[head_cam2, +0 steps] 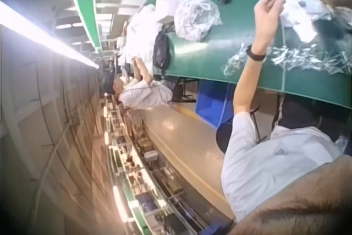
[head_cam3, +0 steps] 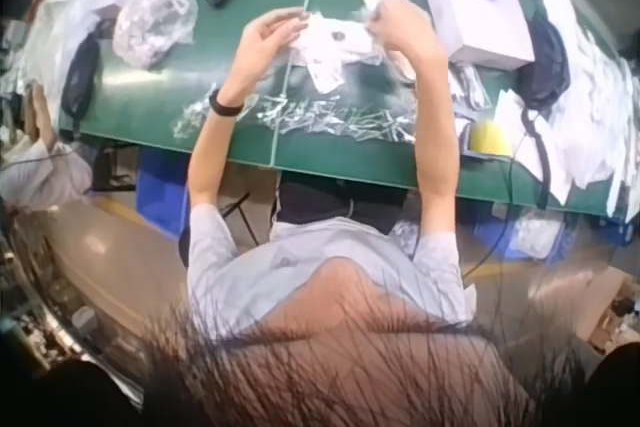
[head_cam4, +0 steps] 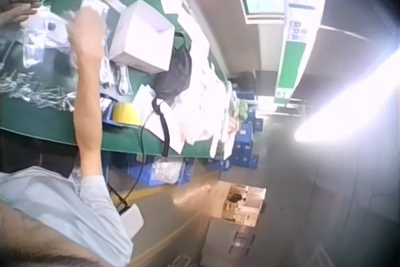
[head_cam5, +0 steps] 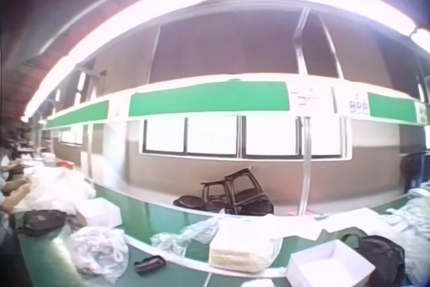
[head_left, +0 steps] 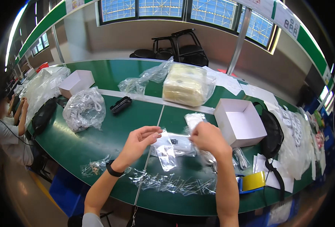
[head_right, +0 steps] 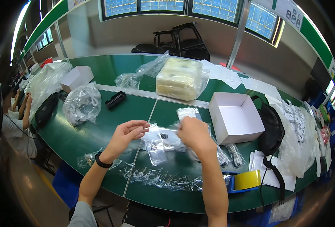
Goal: Picking up white cables, inspecting them, and placing them into individual plastic bags at a workstation.
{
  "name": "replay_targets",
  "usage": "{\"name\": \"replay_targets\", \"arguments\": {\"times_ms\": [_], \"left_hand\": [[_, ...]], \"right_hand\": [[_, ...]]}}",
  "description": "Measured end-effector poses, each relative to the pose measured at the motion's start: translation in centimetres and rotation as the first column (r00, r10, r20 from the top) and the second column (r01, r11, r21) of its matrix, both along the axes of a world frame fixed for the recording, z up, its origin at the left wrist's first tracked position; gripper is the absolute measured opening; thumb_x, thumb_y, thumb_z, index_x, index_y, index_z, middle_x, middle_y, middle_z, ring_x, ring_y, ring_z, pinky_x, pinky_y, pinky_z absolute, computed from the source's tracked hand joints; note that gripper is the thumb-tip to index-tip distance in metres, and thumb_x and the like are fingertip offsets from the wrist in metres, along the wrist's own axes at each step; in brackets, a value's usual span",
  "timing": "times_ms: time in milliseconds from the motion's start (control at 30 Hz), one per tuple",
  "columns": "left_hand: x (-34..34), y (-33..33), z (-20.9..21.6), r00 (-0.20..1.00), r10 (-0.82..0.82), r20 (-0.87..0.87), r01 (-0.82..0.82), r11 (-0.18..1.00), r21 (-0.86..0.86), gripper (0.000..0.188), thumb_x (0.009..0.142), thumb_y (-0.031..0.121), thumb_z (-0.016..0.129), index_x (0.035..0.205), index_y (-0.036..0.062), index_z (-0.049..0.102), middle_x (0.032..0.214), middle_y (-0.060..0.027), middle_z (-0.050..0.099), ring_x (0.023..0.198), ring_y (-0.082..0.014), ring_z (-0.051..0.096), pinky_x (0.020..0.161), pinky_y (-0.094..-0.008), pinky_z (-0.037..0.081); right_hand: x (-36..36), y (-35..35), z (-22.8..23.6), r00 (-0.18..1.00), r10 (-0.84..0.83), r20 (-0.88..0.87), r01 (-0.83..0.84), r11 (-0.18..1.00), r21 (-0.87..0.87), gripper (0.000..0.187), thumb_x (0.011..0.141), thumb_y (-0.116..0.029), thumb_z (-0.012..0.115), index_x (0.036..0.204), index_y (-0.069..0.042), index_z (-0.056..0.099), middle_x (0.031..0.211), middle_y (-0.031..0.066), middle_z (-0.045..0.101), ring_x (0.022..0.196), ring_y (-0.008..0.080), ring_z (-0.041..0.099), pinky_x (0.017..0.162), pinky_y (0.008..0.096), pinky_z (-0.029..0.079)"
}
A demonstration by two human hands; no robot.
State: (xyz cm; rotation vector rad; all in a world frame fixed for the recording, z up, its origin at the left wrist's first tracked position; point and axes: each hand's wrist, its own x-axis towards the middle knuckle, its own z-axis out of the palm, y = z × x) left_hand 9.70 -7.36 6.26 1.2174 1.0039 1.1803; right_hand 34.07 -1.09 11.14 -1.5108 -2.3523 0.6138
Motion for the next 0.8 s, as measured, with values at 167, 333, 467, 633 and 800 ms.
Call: {"name": "replay_targets", "arguments": {"times_ms": [167, 333, 467, 633, 800], "left_hand": [[-1.7, 0.7, -0.5, 0.988, 0.153, -0.035, -0.146, 0.978, 0.149, 0.03, 0.096, 0.012, 0.059, 0.123, -0.0029, 0.059, 0.118, -0.0126, 0.067, 0.11, -0.0189, 0.063, 0.096, -0.0292, 0.048], [-6.9, 1.3, 0.9, 0.407, 0.798, -0.445, -0.457, 0.6, 0.657, 0.028, 0.088, 0.011, 0.064, 0.115, 0.0033, 0.065, 0.105, -0.0122, 0.068, 0.098, -0.0224, 0.063, 0.088, -0.0348, 0.046], [-15.6, 0.7, -0.7, 0.009, 0.843, -0.537, -0.603, 0.433, 0.67, 0.025, 0.084, 0.009, 0.063, 0.108, 0.0021, 0.063, 0.096, -0.0139, 0.064, 0.096, -0.0284, 0.06, 0.086, -0.039, 0.046], [-22.1, -1.3, -2.5, -0.241, 0.794, -0.557, -0.637, 0.303, 0.709, 0.017, 0.077, 0.005, 0.062, 0.093, 0.0001, 0.058, 0.092, -0.0191, 0.06, 0.095, -0.0387, 0.056, 0.084, -0.0468, 0.044], [-26.4, 1.8, -5.1, -0.142, 0.739, -0.658, -0.276, 0.609, 0.744, 0.023, 0.08, 0.01, 0.062, 0.1, -0.0016, 0.061, 0.095, -0.0233, 0.062, 0.093, -0.04, 0.059, 0.082, -0.0489, 0.047]], "right_hand": [[0.4, 1.0, -2.4, 0.868, -0.276, 0.413, 0.211, 0.958, 0.196, 0.021, 0.073, -0.011, 0.067, 0.092, 0.0, 0.07, 0.089, 0.0203, 0.068, 0.088, 0.0372, 0.066, 0.08, 0.0422, 0.052], [-3.1, 0.3, -4.2, 0.97, 0.031, 0.242, -0.11, 0.941, 0.319, 0.039, 0.072, -0.017, 0.073, 0.106, 0.001, 0.064, 0.102, 0.0207, 0.062, 0.098, 0.0394, 0.06, 0.088, 0.0453, 0.048], [-6.3, -1.3, -7.5, 0.925, 0.366, 0.102, -0.376, 0.921, 0.1, 0.074, 0.069, -0.03, 0.081, 0.13, -0.002, 0.051, 0.132, 0.0249, 0.049, 0.126, 0.0449, 0.043, 0.107, 0.055, 0.033], [-6.3, -1.7, -6.7, 0.873, 0.374, 0.312, -0.381, 0.924, -0.042, 0.094, 0.068, -0.044, 0.083, 0.144, -0.008, 0.04, 0.155, 0.0187, 0.029, 0.145, 0.0428, 0.019, 0.117, 0.0584, 0.017], [-6.6, -1.1, -6.7, 0.875, 0.383, 0.295, -0.404, 0.915, 0.01, 0.075, 0.075, -0.037, 0.079, 0.138, -0.009, 0.049, 0.152, 0.0148, 0.037, 0.143, 0.0429, 0.025, 0.115, 0.0605, 0.019]]}}
